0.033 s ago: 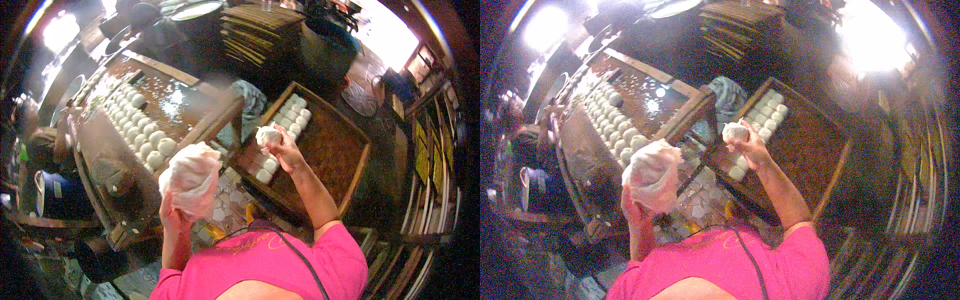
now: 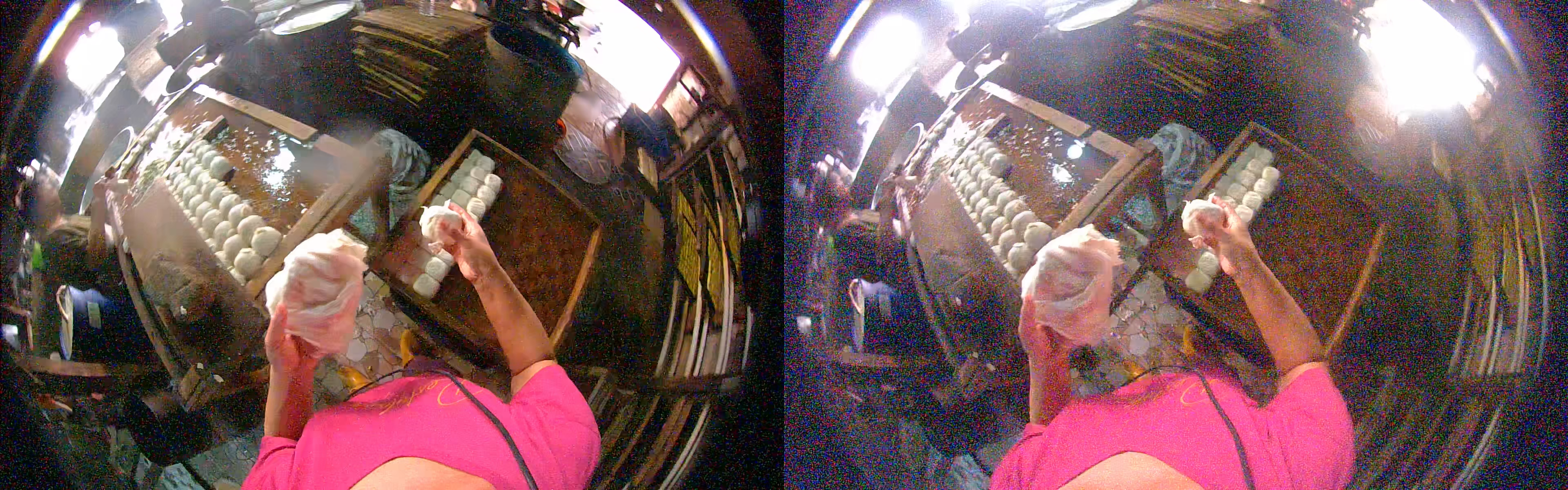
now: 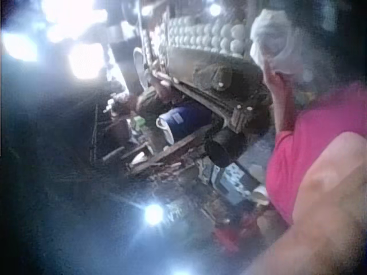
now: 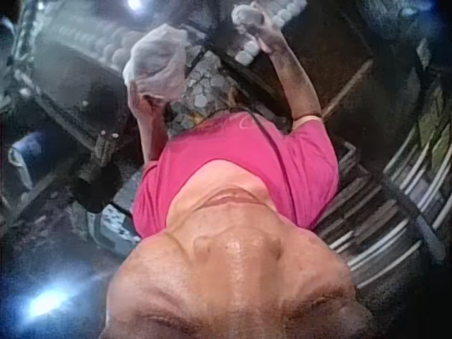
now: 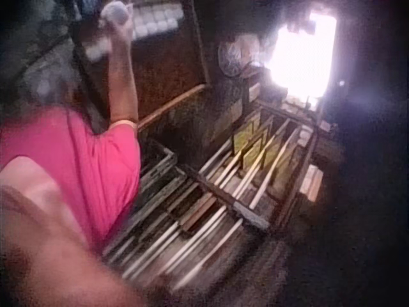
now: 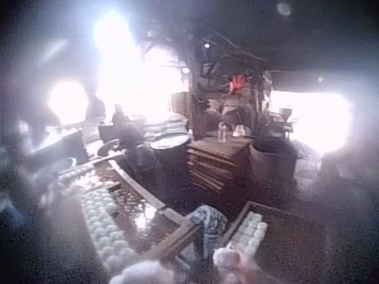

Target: The person wraps individual dough balls in white paper by hand, then places the wrapped items into a wooden tray one by one.

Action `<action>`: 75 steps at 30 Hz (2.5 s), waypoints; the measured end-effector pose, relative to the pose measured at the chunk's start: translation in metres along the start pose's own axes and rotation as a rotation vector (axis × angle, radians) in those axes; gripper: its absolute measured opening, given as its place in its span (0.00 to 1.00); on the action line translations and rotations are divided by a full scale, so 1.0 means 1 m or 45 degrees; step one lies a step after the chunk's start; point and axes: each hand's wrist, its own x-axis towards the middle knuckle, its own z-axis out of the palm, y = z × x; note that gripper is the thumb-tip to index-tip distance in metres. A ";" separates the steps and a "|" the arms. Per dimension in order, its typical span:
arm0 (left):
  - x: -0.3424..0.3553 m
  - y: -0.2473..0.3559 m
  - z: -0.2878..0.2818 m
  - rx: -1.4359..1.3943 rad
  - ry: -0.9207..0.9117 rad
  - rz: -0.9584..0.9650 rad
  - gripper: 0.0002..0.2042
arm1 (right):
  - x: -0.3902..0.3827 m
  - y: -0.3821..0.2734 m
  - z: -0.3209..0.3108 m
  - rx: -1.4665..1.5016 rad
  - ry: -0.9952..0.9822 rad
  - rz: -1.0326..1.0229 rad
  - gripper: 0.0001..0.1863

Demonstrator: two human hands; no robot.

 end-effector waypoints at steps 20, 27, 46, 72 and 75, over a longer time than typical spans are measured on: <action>0.019 -0.060 -0.029 -0.029 -0.089 -0.045 0.19 | -0.028 0.037 0.105 -0.241 0.131 -0.508 0.05; -0.007 -0.035 -0.051 0.035 -0.156 0.332 0.20 | -0.055 0.041 0.152 -2.135 -0.912 -1.434 0.05; -0.019 -0.003 -0.082 -0.306 -0.113 0.155 0.35 | -0.080 0.090 0.158 -1.144 -1.672 -1.251 0.06; -0.016 -0.003 -0.061 -0.142 -0.223 0.158 0.26 | -0.083 0.023 0.204 -1.251 -1.040 -1.166 0.11; -0.015 -0.008 -0.065 -0.262 -0.219 0.006 0.29 | -0.079 0.024 0.216 -1.173 -0.805 -1.038 0.14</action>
